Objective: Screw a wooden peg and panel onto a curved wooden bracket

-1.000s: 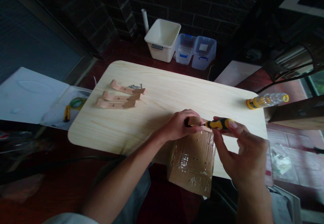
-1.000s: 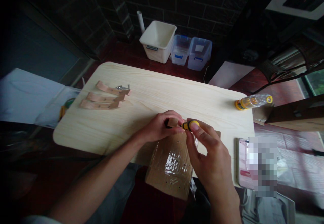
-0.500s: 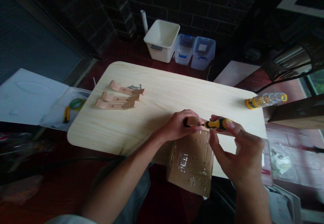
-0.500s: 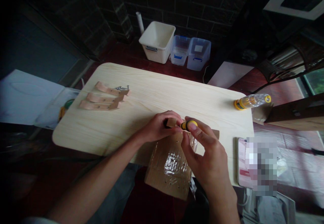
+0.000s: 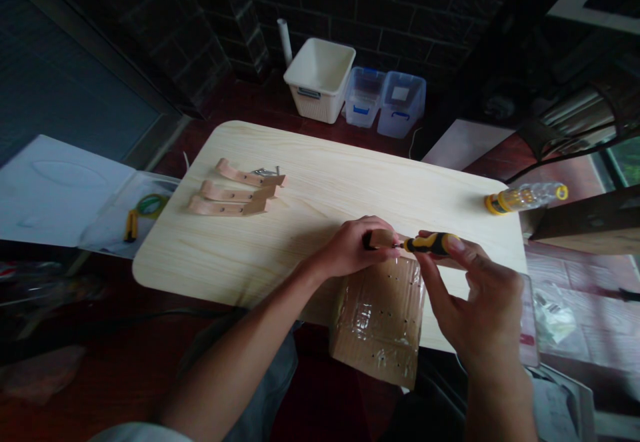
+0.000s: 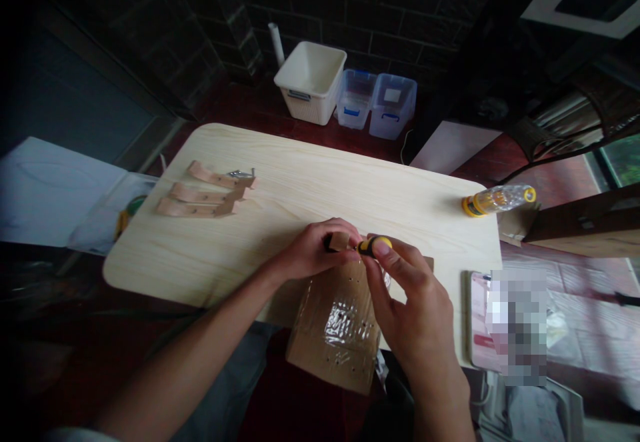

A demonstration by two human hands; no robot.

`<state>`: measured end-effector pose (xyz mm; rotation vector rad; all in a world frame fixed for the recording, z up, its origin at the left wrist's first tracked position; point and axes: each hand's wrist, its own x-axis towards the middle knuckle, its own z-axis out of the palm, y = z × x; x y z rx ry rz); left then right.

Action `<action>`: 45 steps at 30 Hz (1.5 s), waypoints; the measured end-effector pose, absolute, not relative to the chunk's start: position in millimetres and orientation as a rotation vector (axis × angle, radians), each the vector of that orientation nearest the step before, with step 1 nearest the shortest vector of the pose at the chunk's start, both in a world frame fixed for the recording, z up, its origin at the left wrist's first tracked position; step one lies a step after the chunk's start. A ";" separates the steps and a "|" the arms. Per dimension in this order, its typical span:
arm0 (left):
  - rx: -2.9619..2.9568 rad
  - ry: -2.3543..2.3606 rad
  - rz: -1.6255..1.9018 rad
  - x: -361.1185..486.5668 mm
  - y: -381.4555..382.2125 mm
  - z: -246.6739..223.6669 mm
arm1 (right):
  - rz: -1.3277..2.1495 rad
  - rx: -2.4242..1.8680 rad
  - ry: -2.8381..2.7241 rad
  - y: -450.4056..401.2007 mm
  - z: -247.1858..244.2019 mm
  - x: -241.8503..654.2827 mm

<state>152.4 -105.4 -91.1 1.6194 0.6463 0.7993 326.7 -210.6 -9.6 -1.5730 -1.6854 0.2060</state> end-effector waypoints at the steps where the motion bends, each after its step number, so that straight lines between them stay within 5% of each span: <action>1: 1.622 0.646 0.795 152.3 -105.2 -91.1 | 0.218 -1.570 -1.677 -210.9 -9.7 326.4; 45: 1.619 0.648 0.779 152.3 -105.7 -89.1 | 0.354 -1.412 -1.626 -208.8 -13.7 324.7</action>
